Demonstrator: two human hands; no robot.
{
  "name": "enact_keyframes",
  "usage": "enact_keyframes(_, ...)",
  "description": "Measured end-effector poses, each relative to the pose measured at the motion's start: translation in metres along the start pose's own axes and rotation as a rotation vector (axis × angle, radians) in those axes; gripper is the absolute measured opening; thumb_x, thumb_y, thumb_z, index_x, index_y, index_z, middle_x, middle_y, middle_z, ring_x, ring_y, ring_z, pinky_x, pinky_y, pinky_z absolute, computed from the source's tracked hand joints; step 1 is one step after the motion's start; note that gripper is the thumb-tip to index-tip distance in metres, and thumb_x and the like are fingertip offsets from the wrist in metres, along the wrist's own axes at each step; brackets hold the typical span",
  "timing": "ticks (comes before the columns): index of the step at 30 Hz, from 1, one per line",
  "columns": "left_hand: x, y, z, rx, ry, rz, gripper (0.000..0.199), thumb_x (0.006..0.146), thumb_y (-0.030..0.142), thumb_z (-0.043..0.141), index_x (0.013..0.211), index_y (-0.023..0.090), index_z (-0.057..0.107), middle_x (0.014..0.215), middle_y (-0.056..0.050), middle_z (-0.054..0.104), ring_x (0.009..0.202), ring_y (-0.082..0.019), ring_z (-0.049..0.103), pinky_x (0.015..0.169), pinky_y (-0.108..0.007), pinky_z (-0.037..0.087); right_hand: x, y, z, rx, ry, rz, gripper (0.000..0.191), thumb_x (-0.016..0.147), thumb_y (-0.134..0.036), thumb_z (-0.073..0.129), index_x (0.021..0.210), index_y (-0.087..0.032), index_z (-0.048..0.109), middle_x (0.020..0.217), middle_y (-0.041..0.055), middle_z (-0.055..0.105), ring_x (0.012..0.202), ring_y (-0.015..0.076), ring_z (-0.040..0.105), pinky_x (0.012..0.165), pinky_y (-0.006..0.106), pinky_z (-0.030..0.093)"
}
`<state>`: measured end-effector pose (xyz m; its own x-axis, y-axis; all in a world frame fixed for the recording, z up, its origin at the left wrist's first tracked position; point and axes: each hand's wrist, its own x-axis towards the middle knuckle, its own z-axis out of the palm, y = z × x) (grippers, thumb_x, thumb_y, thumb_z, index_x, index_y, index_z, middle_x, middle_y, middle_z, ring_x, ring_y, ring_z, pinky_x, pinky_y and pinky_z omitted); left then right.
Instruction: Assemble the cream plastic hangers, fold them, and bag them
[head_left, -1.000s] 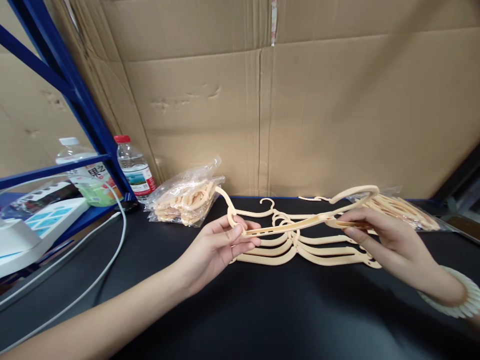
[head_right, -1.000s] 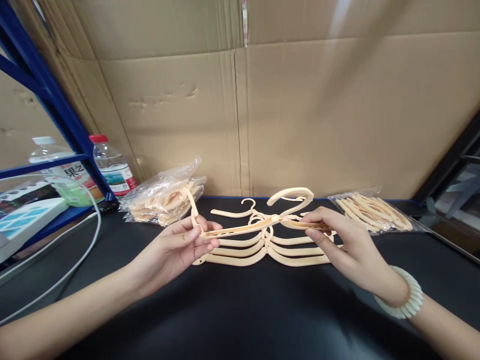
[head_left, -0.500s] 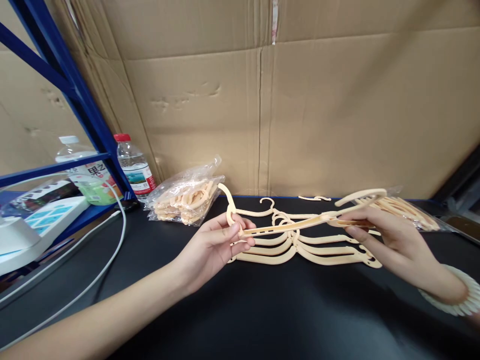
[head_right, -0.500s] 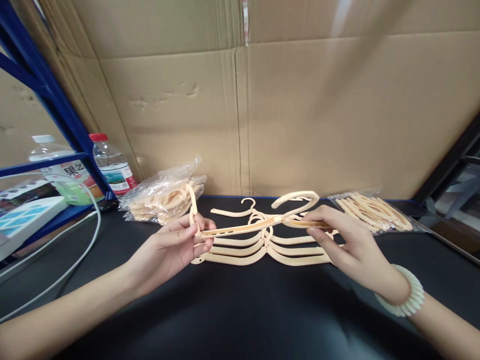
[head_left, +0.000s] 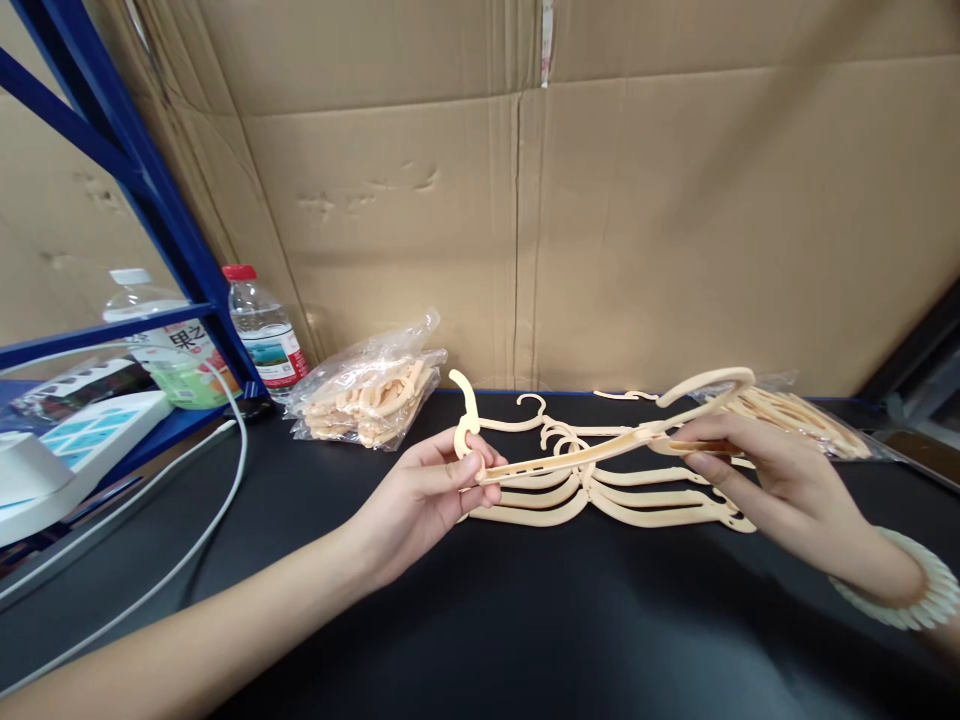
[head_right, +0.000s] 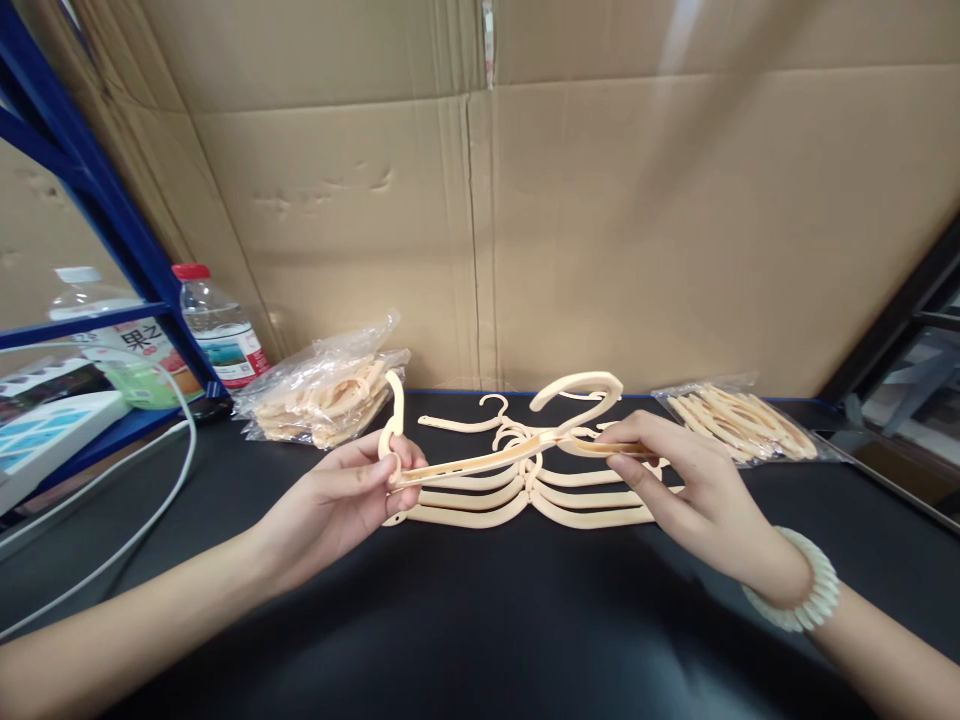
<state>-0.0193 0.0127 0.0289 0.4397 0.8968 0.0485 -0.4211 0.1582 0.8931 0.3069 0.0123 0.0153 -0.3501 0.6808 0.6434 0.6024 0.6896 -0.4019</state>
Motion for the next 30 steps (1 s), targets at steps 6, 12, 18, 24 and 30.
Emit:
enact_keyframes(6,0.0,-0.002,-0.002,0.051,0.027,0.028,0.014,0.077,0.02,0.077,0.076,0.013,0.065,0.08,-0.001,0.063,0.068,-0.01,0.062,0.068,-0.02,0.05,0.0,-0.001,0.001,0.001,-0.014,0.004,0.015,0.094,-0.023,0.054,0.107,-0.028,0.058,0.098,0.0035,0.064,0.088,0.0202,0.061,0.075,0.031,0.047)
enact_keyframes(12,-0.002,-0.004,-0.001,0.11,0.091,0.034,0.021,0.071,0.022,0.082,0.073,0.014,0.063,0.072,-0.001,0.064,0.065,-0.011,0.061,0.063,-0.02,0.048,-0.001,-0.001,0.002,-0.028,-0.011,-0.032,0.016,0.092,-0.022,0.055,0.106,-0.027,0.06,0.097,0.0042,0.066,0.083,0.0209,0.062,0.071,0.032,0.048)
enact_keyframes(18,-0.002,-0.004,0.003,0.146,0.187,0.053,0.019,0.069,0.017,0.081,0.071,0.014,0.062,0.067,0.0,0.063,0.059,-0.01,0.059,0.057,-0.019,0.046,-0.001,-0.005,0.007,-0.034,-0.013,-0.022,0.015,0.093,-0.024,0.053,0.106,-0.026,0.06,0.098,0.0048,0.066,0.084,0.0207,0.063,0.068,0.031,0.05)
enact_keyframes(24,-0.001,-0.006,0.002,0.161,0.285,0.098,0.017,0.067,0.012,0.08,0.069,0.013,0.063,0.069,-0.001,0.064,0.058,-0.009,0.06,0.054,-0.017,0.046,-0.003,-0.008,0.011,-0.033,-0.006,0.004,0.012,0.093,-0.026,0.053,0.103,-0.025,0.061,0.095,0.0046,0.067,0.08,0.0188,0.063,0.063,0.028,0.051)
enact_keyframes(30,0.002,-0.009,0.001,0.109,0.381,0.131,0.014,0.068,0.011,0.081,0.069,0.011,0.066,0.073,-0.003,0.068,0.064,-0.011,0.066,0.064,-0.017,0.054,-0.004,-0.015,0.013,-0.013,-0.036,0.135,0.011,0.094,-0.032,0.053,0.1,-0.027,0.061,0.086,0.0023,0.066,0.07,0.0182,0.062,0.056,0.027,0.049)
